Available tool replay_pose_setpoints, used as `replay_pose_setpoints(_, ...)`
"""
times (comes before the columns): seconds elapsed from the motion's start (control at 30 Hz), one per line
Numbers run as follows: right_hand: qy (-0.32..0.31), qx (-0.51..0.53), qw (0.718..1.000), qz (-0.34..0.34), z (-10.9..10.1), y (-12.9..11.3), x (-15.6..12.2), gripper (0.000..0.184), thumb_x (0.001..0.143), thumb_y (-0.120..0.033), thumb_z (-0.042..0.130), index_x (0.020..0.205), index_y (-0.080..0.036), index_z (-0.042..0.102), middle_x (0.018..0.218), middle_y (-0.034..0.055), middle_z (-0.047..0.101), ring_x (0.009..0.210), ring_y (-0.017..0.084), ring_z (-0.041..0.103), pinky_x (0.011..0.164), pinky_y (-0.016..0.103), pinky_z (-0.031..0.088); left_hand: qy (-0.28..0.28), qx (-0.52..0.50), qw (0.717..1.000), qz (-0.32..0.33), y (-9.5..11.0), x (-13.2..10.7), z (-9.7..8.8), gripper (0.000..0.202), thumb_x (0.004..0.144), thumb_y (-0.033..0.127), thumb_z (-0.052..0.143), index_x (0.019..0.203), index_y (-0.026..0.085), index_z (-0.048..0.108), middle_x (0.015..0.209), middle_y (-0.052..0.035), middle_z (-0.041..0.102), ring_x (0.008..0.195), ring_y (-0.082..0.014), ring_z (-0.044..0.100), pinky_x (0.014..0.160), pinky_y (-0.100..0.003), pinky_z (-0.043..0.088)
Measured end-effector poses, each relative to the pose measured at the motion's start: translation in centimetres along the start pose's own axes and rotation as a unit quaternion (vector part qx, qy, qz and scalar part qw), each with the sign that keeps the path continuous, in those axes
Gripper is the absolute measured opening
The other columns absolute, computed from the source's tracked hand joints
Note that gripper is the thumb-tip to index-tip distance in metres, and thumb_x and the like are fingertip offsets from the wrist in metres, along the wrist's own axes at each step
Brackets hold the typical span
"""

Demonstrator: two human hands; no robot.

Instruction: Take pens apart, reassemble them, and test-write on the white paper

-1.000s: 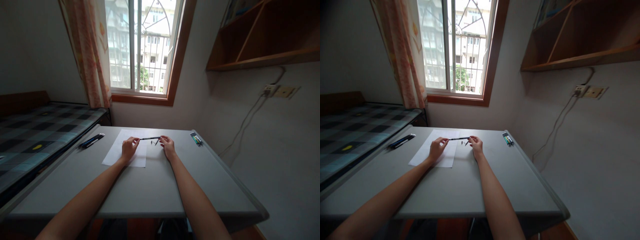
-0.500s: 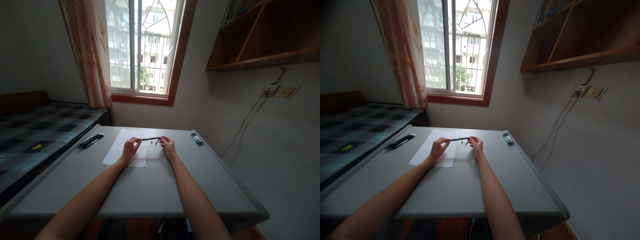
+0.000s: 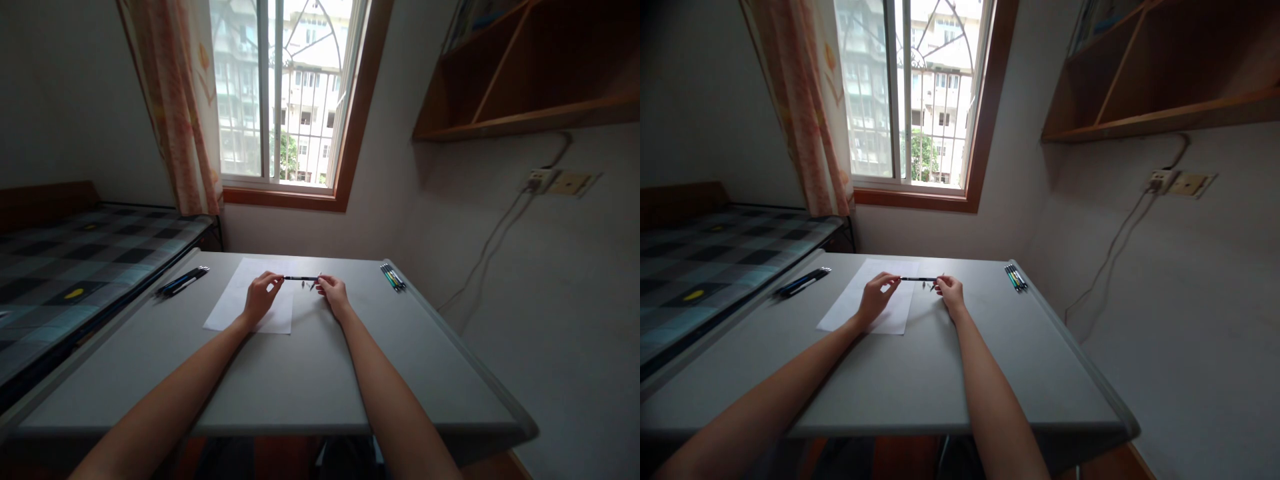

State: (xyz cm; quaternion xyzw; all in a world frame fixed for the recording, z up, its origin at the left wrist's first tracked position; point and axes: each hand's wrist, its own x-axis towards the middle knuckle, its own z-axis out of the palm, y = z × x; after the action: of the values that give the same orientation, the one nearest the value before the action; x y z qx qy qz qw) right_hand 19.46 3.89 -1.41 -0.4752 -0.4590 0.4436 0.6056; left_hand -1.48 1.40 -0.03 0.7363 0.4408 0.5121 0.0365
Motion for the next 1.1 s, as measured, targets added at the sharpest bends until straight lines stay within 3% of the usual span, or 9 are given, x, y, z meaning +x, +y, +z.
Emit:
replay_pose_setpoints(0.13, -0.014, -0.048, 0.999, -0.012, 0.16, 0.61, 0.29, 0.022, 0.058, -0.031, 0.064, 0.072, -0.015, 0.061, 0.065, 0.0039, 0.065, 0.054, 0.012, 0.057, 0.05, 0.024, 0.047, -0.001, -0.014, 1.0, 0.008, 0.27, 0.0, -0.01, 0.02, 0.083, 0.033, 0.049, 0.088, 0.021, 0.063, 0.082, -0.0032, 0.063, 0.072, -0.0134, 0.058, 0.071, -0.029, 0.046)
replay_pose_setpoints(0.27, -0.006, -0.081, 0.996, -0.046, 0.11, 0.65, 0.3, 0.03, 0.058, -0.032, 0.064, 0.083, -0.015, 0.062, 0.076, 0.005, 0.065, 0.057, 0.012, 0.058, 0.048, 0.024, 0.047, 0.006, -0.035, 0.999, -0.004, 0.26, 0.08, 0.07, 0.02, 0.082, 0.033, 0.049, 0.087, 0.021, 0.064, 0.08, -0.0027, 0.062, 0.069, -0.0127, 0.058, 0.067, -0.028, 0.047)
replay_pose_setpoints(0.43, -0.004, -0.065, 0.995, -0.07, -0.08, 0.24, 0.19, 0.04, 0.059, -0.034, 0.066, 0.093, -0.014, 0.061, 0.081, 0.0067, 0.065, 0.063, 0.014, 0.06, 0.052, 0.025, 0.049, -0.009, -0.054, 0.998, -0.014, -0.04, 0.08, 0.27, 0.022, 0.082, 0.035, 0.049, 0.085, 0.02, 0.064, 0.08, -0.0032, 0.062, 0.068, -0.0126, 0.058, 0.065, -0.027, 0.048)
replay_pose_setpoints(0.7, -0.006, 0.002, 0.996, -0.093, 0.18, -0.08, 0.04, 0.042, 0.057, -0.033, 0.069, 0.093, -0.013, 0.061, 0.084, 0.0078, 0.065, 0.07, 0.017, 0.061, 0.066, 0.033, 0.053, -0.026, -0.068, 0.997, -0.021, -0.25, -0.04, 0.53, 0.022, 0.083, 0.036, 0.048, 0.082, 0.02, 0.062, 0.078, -0.002, 0.061, 0.059, -0.0098, 0.057, 0.058, -0.023, 0.047)
replay_pose_setpoints(0.9, -0.008, -0.038, 0.995, -0.093, 0.04, 0.12, 0.2, 0.054, 0.058, -0.033, 0.068, 0.108, -0.015, 0.056, 0.087, 0.0074, 0.064, 0.067, 0.015, 0.061, 0.061, 0.031, 0.052, -0.033, -0.075, 0.996, -0.015, -0.14, -0.02, 0.45, 0.022, 0.083, 0.035, 0.048, 0.079, 0.019, 0.062, 0.078, -0.0013, 0.06, 0.055, -0.0081, 0.056, 0.057, -0.023, 0.045)
replay_pose_setpoints(1.1, 0.002, -0.152, 0.981, -0.12, -0.26, 0.05, 0.06, 0.032, 0.062, -0.032, 0.064, 0.09, -0.016, 0.064, 0.082, 0.0067, 0.065, 0.065, 0.015, 0.061, 0.063, 0.03, 0.051, -0.035, -0.069, 0.997, -0.014, 0.1, -0.01, 0.33, 0.023, 0.082, 0.036, 0.049, 0.079, 0.019, 0.062, 0.077, -0.0015, 0.06, 0.054, -0.0083, 0.056, 0.057, -0.023, 0.046)
